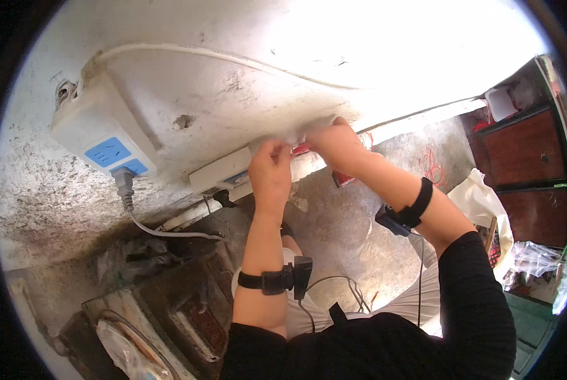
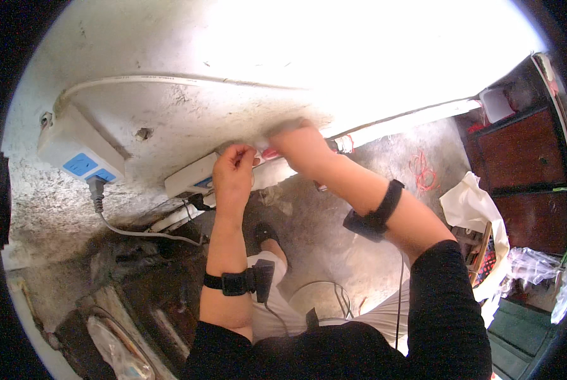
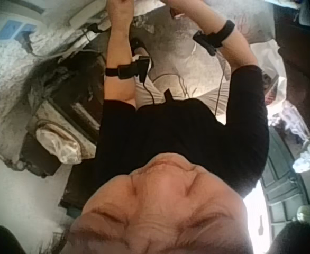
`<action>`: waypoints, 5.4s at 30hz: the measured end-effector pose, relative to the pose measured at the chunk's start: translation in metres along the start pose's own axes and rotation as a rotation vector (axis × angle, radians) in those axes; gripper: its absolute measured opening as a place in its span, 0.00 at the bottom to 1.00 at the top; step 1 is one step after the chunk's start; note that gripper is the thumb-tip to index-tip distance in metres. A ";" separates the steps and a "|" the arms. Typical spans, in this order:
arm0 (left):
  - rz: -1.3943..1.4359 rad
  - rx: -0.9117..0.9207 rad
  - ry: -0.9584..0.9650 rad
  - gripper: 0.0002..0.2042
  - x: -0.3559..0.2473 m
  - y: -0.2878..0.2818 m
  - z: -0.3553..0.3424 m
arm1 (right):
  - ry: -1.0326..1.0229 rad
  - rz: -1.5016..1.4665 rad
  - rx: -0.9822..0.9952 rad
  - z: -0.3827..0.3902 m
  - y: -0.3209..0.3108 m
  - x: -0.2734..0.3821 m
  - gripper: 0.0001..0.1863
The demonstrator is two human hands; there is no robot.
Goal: The person kneels beside a wall-mounted electrical box and uses red-handled scissors to cut and strip a red wire. They then connect the wire to a terminal inside the box and secure it with tape.
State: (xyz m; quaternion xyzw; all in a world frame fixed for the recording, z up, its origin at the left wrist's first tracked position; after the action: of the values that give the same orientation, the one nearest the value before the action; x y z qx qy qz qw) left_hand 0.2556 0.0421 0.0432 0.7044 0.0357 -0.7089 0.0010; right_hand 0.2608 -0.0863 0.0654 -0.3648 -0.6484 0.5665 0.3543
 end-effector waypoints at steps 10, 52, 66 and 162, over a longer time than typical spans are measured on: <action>0.133 -0.071 0.033 0.06 -0.012 -0.002 0.004 | -0.033 0.048 -0.027 -0.008 0.013 0.008 0.04; 0.156 0.038 0.022 0.10 -0.015 0.008 0.005 | -0.118 0.011 -0.089 -0.001 0.016 0.012 0.06; 0.012 0.059 0.007 0.10 -0.011 0.009 0.005 | -0.072 0.055 -0.027 0.000 0.018 0.002 0.08; 0.101 0.027 -0.142 0.09 -0.009 0.040 0.036 | 1.331 -2.560 -0.553 0.067 0.344 0.029 0.15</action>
State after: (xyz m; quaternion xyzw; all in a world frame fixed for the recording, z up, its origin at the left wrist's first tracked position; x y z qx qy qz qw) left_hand 0.2218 -0.0002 0.0502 0.6534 -0.0096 -0.7564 0.0296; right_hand 0.2132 -0.0611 -0.2820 0.2035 -0.3285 -0.5353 0.7511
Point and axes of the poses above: each hand's wrist, its own z-axis away from the middle knuckle, its own y-axis out of the palm, x = y × z, the point moved 9 cm from there along -z, towards the middle knuckle, and after that the axes turned 13 degrees about z, right-handed, at the moved point
